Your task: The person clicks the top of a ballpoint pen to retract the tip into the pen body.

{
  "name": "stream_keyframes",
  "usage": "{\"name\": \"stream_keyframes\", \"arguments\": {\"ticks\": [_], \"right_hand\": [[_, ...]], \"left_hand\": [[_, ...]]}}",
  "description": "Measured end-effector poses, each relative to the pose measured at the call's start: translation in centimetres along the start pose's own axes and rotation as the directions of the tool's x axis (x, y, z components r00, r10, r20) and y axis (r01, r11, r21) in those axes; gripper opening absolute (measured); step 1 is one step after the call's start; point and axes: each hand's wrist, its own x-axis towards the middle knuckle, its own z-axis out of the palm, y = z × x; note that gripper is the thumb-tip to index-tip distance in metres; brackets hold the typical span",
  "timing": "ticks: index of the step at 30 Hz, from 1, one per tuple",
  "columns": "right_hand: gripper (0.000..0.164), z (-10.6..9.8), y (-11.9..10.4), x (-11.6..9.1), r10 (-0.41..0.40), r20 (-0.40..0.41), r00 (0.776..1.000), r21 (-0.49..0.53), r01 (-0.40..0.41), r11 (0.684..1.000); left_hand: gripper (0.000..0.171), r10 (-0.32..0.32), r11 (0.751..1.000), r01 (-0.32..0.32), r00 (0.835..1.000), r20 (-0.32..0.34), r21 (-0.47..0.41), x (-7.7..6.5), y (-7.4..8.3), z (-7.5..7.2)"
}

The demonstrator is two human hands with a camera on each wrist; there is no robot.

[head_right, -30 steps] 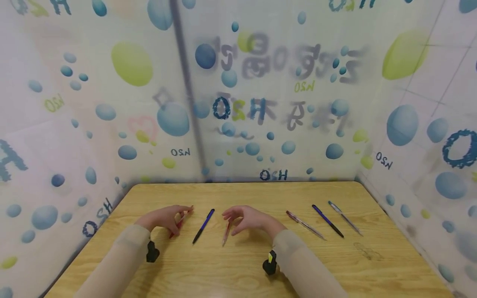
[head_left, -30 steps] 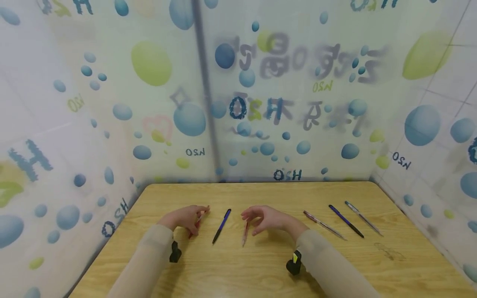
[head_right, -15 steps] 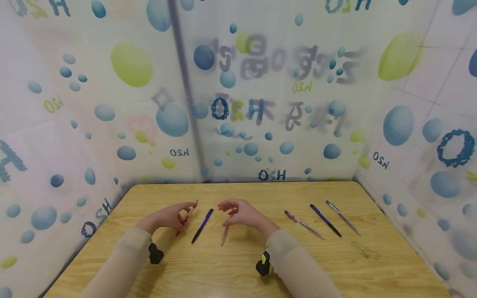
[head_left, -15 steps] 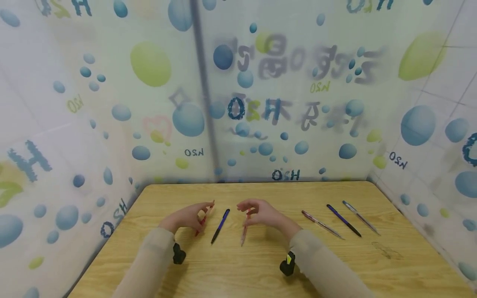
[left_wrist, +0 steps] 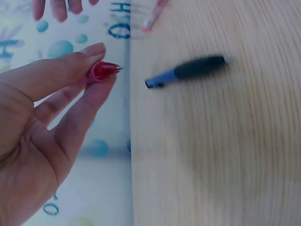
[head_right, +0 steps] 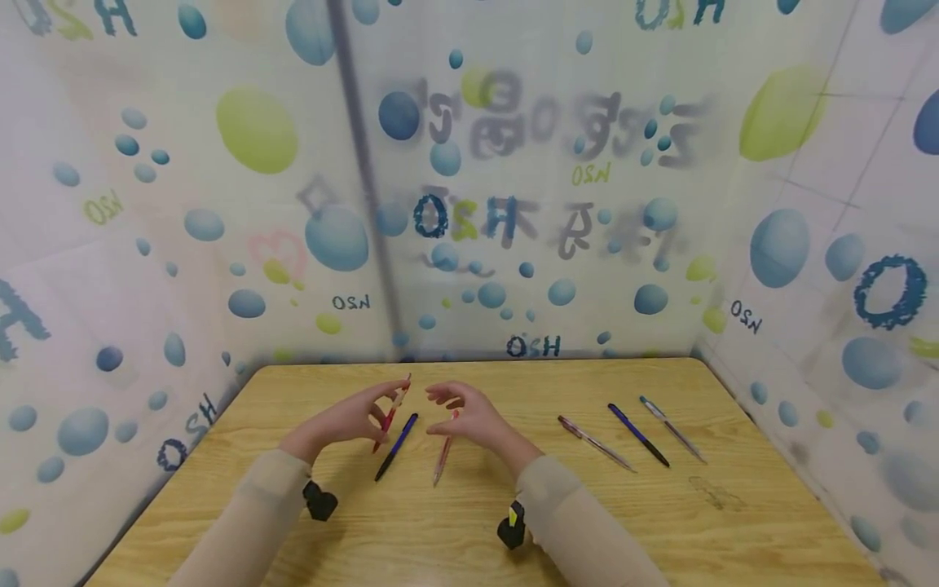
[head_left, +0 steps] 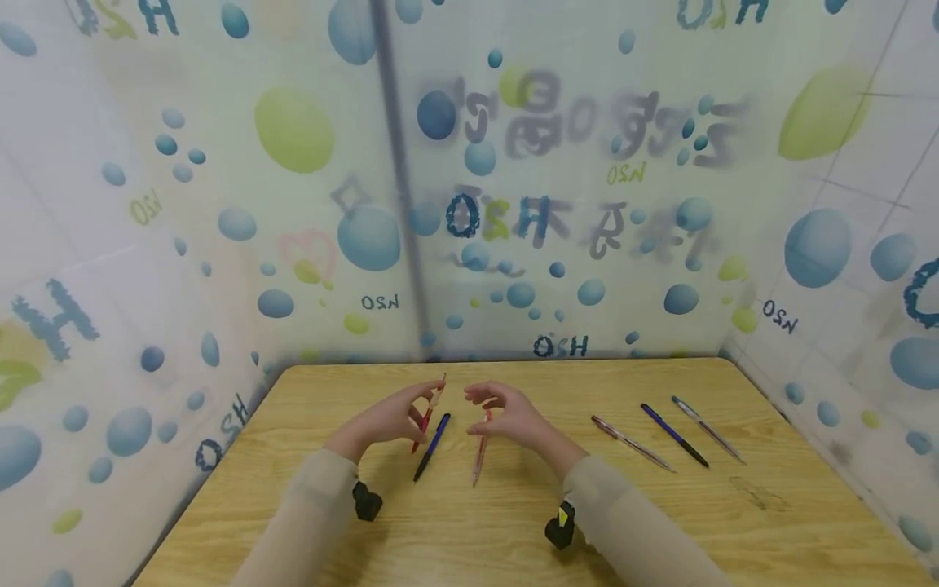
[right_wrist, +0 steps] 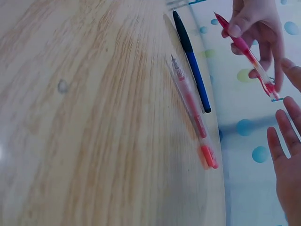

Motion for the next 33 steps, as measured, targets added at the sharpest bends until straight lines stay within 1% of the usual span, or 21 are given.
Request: {"name": "stream_keyframes", "arguments": {"ticks": [5,8,14,19,24,26,30,33], "right_hand": [[0.056,0.0,-0.4,0.1,0.000,-0.128,0.992,-0.027,-0.003,1.000],[0.058,-0.2,-0.7,0.1,0.002,-0.178,0.984,-0.039,-0.009,0.999],[0.065,-0.8,-1.6,0.1,-0.033,-0.203,0.979,-0.035,0.027,0.999],[0.067,-1.6,-2.8,-0.1,-0.048,-0.232,0.972,-0.017,0.045,0.999],[0.065,-2.2,-5.9,-1.3,-0.090,-0.209,0.974,-0.014,0.089,0.996],[0.065,-2.4,-6.9,-1.8,-0.102,-0.209,0.973,-0.007,0.103,0.995],[0.065,-2.8,-7.4,-2.2,-0.086,-0.231,0.969,0.008,0.091,0.996],[0.065,-3.1,-7.5,-2.6,-0.062,-0.233,0.971,0.025,0.070,0.997]], "left_hand": [[0.098,0.084,0.996,-0.085,0.996,-0.014,-0.017,0.6,1.5,0.4],[0.099,0.130,0.991,-0.130,0.991,-0.030,-0.025,0.9,2.3,0.8],[0.099,0.176,0.984,-0.179,0.980,-0.088,-0.025,1.5,3.7,1.8],[0.096,0.232,0.965,-0.246,0.963,-0.139,-0.094,1.8,4.5,2.9],[0.096,0.277,0.945,-0.302,0.943,-0.185,-0.124,1.9,5.5,3.8],[0.096,0.292,0.937,-0.320,0.937,-0.190,-0.142,2.0,5.8,4.2],[0.096,0.304,0.923,-0.335,0.937,-0.173,-0.191,2.0,6.7,5.0],[0.096,0.316,0.918,-0.345,0.934,-0.165,-0.195,1.9,7.3,5.5]]}}
